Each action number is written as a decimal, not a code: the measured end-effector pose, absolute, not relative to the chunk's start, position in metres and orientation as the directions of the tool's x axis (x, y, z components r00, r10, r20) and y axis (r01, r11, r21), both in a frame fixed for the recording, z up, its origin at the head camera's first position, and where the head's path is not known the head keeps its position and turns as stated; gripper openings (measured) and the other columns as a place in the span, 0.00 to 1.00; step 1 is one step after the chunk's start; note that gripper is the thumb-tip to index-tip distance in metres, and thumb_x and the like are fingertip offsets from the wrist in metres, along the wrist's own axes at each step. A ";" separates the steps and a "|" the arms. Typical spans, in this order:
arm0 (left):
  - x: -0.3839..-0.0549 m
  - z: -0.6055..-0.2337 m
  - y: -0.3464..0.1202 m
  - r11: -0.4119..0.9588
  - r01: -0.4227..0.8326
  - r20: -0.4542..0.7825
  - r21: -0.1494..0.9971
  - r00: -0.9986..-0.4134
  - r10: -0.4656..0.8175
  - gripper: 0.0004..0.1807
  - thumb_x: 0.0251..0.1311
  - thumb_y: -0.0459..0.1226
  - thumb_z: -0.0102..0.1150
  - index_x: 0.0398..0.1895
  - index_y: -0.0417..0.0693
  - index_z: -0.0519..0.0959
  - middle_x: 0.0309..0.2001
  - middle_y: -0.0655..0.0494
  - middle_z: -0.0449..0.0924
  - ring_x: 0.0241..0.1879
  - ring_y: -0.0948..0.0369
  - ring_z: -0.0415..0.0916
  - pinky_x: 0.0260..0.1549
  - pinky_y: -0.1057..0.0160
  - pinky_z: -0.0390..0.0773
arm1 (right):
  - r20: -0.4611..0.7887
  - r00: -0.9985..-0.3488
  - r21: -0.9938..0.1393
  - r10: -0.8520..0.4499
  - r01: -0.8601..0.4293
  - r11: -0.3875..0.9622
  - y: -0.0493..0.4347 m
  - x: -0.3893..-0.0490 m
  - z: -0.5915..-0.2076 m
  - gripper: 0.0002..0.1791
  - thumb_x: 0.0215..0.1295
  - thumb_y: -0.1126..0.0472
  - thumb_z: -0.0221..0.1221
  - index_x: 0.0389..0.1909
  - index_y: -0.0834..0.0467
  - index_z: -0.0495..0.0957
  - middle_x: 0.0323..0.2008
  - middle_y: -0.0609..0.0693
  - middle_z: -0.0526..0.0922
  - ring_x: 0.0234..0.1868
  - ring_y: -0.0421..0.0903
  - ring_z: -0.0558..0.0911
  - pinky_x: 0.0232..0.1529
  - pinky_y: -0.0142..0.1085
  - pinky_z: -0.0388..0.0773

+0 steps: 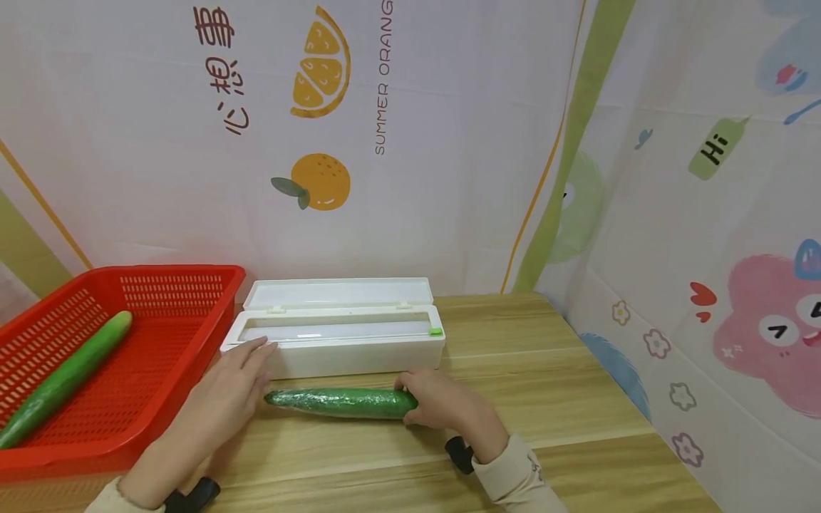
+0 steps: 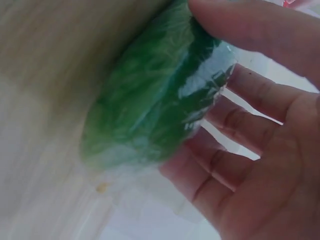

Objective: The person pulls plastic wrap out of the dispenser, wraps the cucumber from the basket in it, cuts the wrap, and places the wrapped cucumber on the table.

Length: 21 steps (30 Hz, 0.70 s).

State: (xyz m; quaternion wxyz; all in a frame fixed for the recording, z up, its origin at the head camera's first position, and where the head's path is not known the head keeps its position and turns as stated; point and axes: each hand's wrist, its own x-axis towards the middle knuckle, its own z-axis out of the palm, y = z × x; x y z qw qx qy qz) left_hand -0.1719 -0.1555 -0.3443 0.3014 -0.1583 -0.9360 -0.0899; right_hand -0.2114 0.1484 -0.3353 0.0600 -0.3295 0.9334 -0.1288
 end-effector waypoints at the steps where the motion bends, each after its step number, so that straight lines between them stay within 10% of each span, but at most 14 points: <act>1: -0.173 -0.345 -0.157 0.936 0.345 0.601 0.064 -0.762 0.240 0.24 0.46 0.29 0.66 0.51 0.36 0.75 0.52 0.38 0.75 0.51 0.45 0.73 0.50 0.47 0.73 | -0.029 -0.776 -0.286 -0.630 -0.597 0.749 0.149 -0.211 -0.335 0.22 0.51 0.61 0.67 0.48 0.61 0.75 0.45 0.48 0.77 0.46 0.44 0.76 0.50 0.41 0.74; 21: -0.176 -0.346 -0.163 0.954 0.293 0.553 0.062 -0.806 0.212 0.24 0.46 0.24 0.60 0.52 0.36 0.75 0.47 0.40 0.75 0.46 0.46 0.73 0.48 0.49 0.75 | 0.107 -0.819 -0.418 -0.563 -0.551 0.722 0.200 -0.216 -0.295 0.21 0.51 0.64 0.66 0.48 0.60 0.74 0.41 0.49 0.79 0.41 0.44 0.76 0.38 0.35 0.75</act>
